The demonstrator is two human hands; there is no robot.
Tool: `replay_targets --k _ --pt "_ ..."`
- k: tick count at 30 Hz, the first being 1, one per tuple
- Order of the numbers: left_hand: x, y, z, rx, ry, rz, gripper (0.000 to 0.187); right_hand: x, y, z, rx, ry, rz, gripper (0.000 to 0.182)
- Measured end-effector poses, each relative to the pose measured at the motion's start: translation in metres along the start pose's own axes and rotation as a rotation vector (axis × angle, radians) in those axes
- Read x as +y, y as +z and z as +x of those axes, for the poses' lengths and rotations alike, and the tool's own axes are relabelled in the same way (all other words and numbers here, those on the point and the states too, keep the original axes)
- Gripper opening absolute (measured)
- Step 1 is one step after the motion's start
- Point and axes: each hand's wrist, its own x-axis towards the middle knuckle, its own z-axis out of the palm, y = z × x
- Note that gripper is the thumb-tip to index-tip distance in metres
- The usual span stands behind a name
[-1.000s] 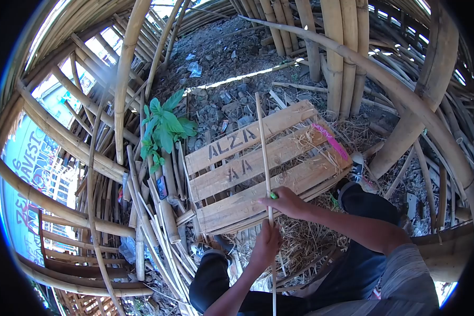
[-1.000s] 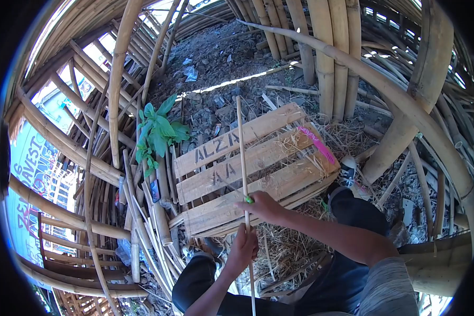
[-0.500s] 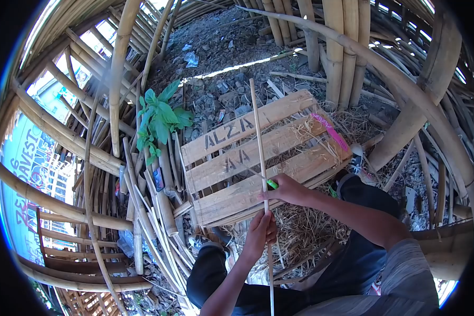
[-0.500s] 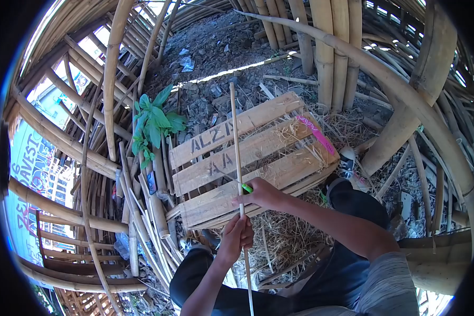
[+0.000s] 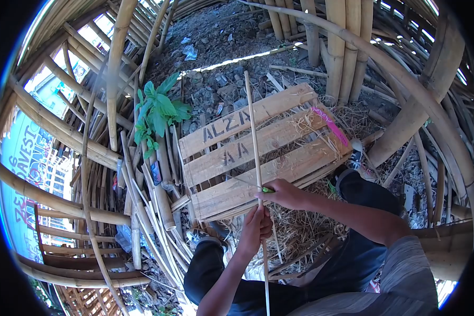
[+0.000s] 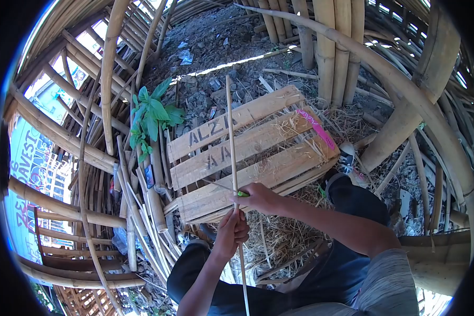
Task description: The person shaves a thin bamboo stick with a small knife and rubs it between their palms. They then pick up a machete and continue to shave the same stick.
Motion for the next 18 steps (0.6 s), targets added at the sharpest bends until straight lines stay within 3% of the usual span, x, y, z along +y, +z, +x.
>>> replay_targets --k 3,5,8,14,16,18 --pt "-0.002 0.001 0.001 -0.044 -0.043 -0.055 0.026 0.002 0.003 0.001 0.012 -0.009 0.112 0.033" --pt "-0.002 0.008 0.000 -0.044 -0.086 -0.085 0.026 -0.002 -0.004 0.004 0.220 -0.032 0.226 0.032" --pt "-0.005 0.008 0.002 -0.041 -0.115 -0.085 0.027 -0.001 -0.024 0.013 0.272 -0.070 0.021 0.031" --pt "-0.003 0.003 0.004 0.027 -0.141 -0.020 0.030 0.001 -0.006 -0.004 0.069 -0.049 -0.206 0.037" --pt "-0.004 0.002 0.003 0.047 -0.143 -0.009 0.030 0.005 0.007 -0.009 0.008 -0.234 -0.434 0.040" --pt "-0.003 0.000 0.002 0.072 -0.144 -0.018 0.028 0.002 0.007 -0.011 -0.007 -0.178 -0.366 0.040"
